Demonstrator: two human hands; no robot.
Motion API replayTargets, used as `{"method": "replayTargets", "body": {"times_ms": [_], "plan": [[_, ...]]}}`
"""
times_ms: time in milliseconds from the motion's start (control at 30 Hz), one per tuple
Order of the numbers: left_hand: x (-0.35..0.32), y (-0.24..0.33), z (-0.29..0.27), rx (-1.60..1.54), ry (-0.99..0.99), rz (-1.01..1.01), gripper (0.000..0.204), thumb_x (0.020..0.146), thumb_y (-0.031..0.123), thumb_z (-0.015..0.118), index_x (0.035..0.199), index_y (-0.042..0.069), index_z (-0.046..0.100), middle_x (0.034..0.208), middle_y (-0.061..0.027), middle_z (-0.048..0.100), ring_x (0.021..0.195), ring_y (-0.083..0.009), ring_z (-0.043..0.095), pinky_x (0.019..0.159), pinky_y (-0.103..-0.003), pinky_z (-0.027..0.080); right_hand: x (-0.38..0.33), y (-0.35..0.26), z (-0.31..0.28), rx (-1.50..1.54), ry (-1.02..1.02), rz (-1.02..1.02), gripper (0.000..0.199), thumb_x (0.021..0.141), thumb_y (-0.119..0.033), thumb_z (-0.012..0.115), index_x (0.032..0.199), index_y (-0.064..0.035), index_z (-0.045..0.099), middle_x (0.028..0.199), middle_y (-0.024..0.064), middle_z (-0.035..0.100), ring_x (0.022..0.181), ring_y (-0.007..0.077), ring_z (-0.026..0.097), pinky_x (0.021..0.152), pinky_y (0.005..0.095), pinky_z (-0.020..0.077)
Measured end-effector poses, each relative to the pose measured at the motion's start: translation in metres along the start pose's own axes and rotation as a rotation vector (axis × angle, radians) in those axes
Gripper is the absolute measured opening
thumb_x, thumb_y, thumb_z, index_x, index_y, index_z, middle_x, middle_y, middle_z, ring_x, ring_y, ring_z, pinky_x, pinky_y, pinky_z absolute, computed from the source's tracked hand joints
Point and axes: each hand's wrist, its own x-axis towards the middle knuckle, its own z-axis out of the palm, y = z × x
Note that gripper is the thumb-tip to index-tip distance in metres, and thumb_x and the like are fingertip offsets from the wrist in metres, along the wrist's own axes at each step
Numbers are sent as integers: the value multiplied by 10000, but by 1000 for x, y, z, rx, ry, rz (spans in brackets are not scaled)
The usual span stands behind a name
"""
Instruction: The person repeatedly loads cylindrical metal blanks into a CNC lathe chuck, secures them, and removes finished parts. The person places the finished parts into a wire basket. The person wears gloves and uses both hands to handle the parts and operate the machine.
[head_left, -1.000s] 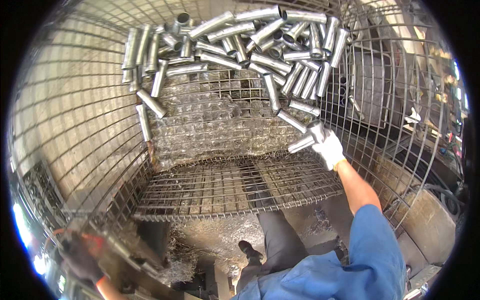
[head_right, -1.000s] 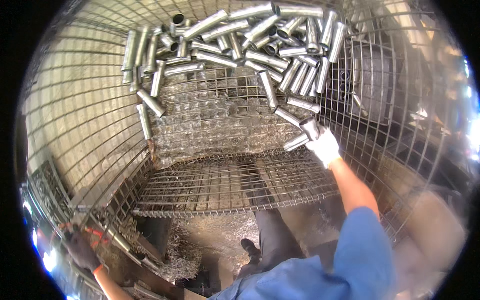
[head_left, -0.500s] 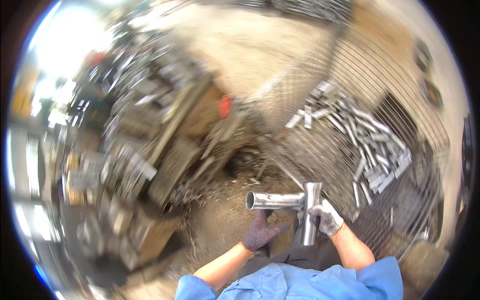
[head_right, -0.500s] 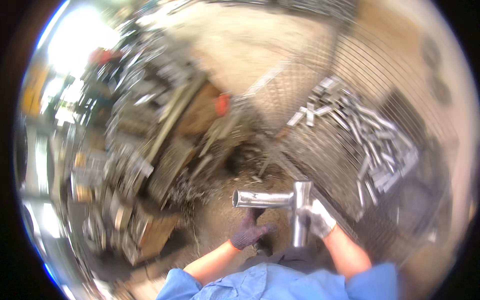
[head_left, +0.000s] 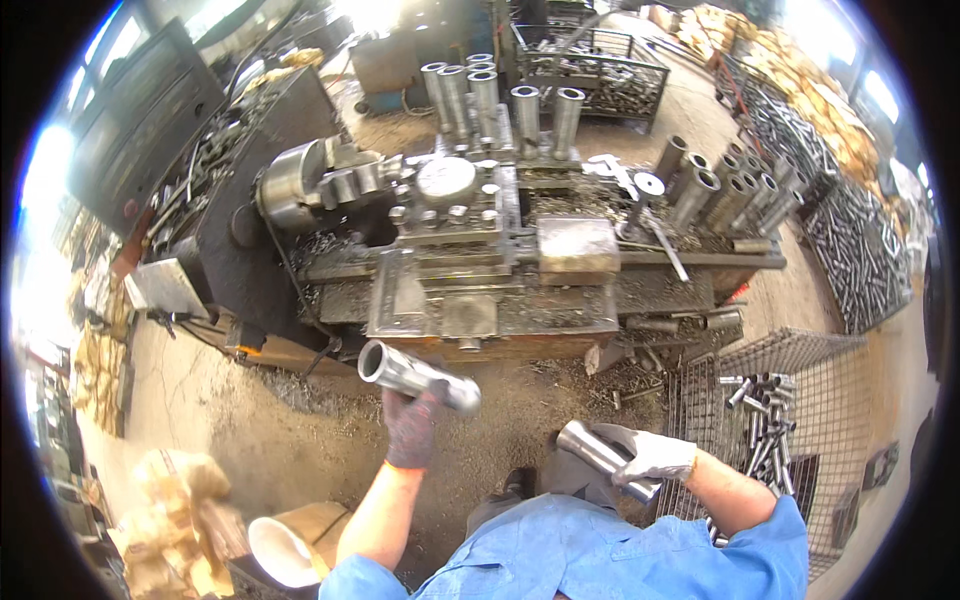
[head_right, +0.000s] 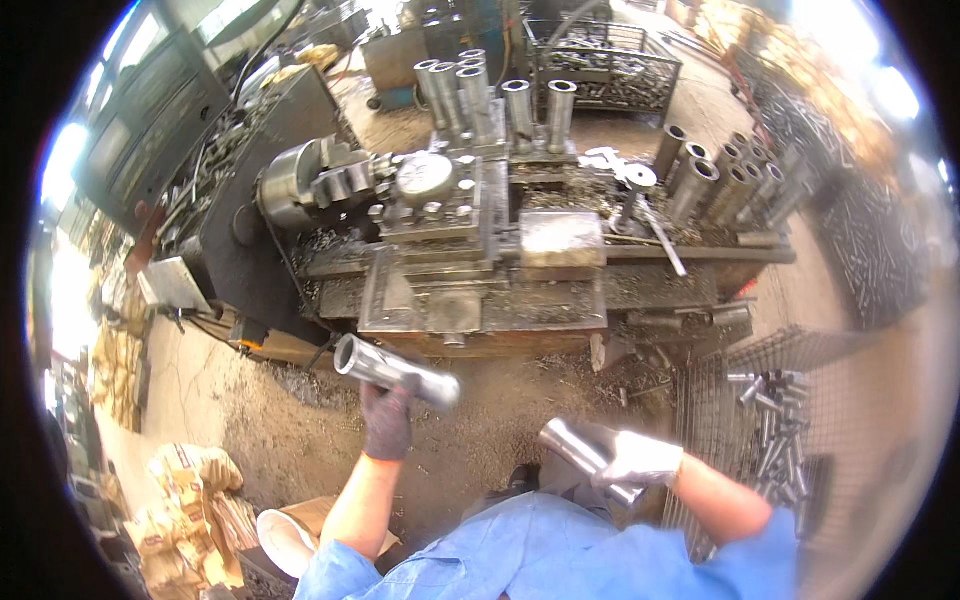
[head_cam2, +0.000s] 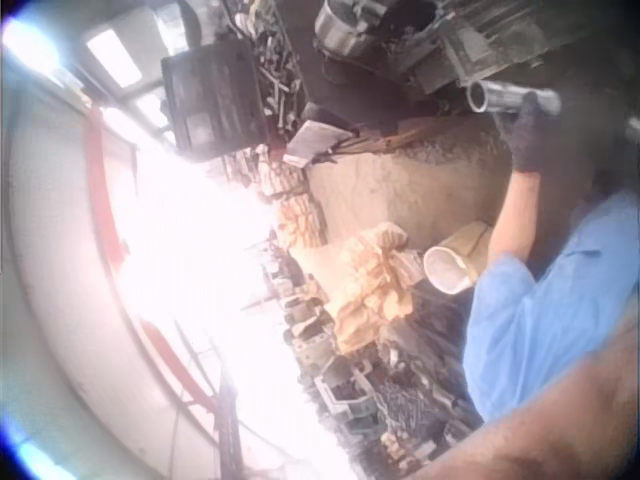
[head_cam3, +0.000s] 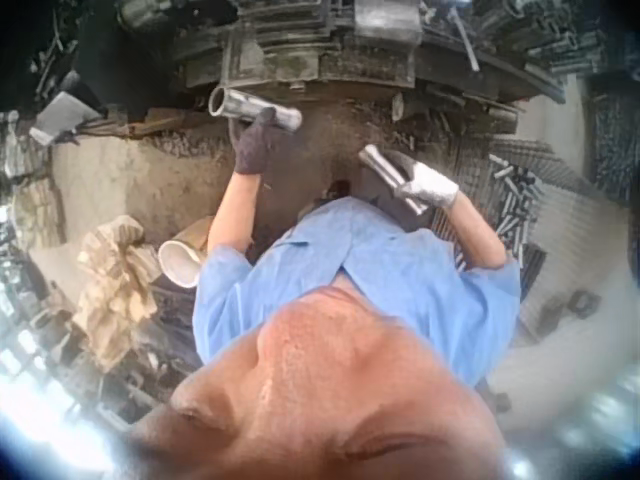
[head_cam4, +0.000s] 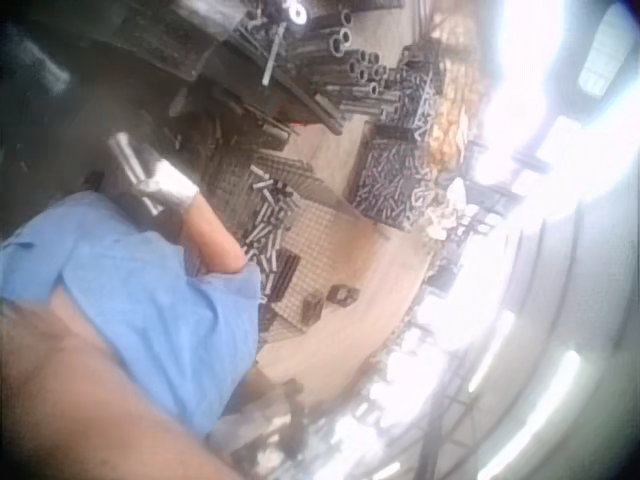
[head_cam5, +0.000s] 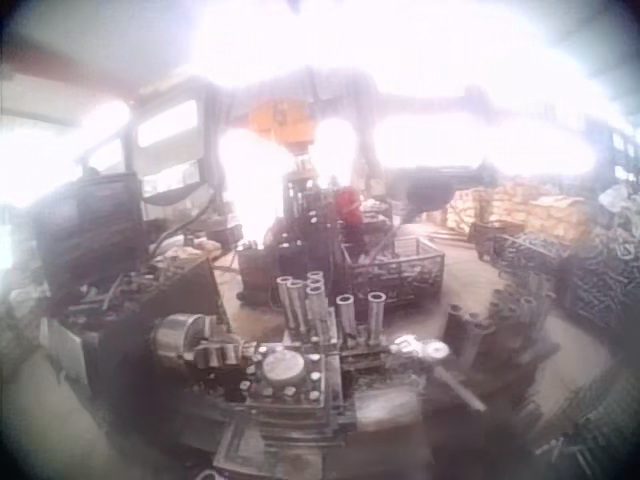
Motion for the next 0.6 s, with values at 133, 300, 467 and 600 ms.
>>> {"method": "replayTargets", "body": {"times_ms": [133, 300, 467, 600], "plan": [[98, 37, -27, 156, 54, 99, 487, 871, -4, 785, 1320, 22, 599, 1162, -93, 706, 1061, -225, 702, 929, -398, 601, 39, -118, -16, -349, -121, -26, 1267, 675, -729, 794, 1619, 17, 398, 1560, 231, 539, 1427, 330, 540, 1183, 399, 427], [201, 13, -44, 154, -137, 72, 498, 844, 46, 875, 1282, 35, 637, 1203, -72, 728, 1103, -191, 703, 969, -388, 586, 79, -256, -55, -537, -99, -226, 952, 776, -508, 770, 1538, 0, 510, 1523, 235, 557, 1374, 372, 576, 1181, 448, 451], [230, -15, -40, 457, -287, 256, 474, 861, -21, 781, 1309, 44, 641, 1202, -64, 720, 1082, -192, 692, 945, -370, 587, 100, -411, -97, -886, 276, -778, 896, 684, -223, 769, 1486, 85, 515, 1097, 249, 769, 839, 331, 773, 836, 401, 664], [239, 7, -60, 744, -590, 136, 904, 791, 122, 886, 1550, 41, 401, 1453, -154, 557, 1390, -280, 527, 1216, -411, 407, 168, -508, -134, -1239, 526, -380, 835, 557, -317, 695, 1334, -14, 696, 1126, 201, 776, 983, 346, 754, 903, 397, 615]]}}
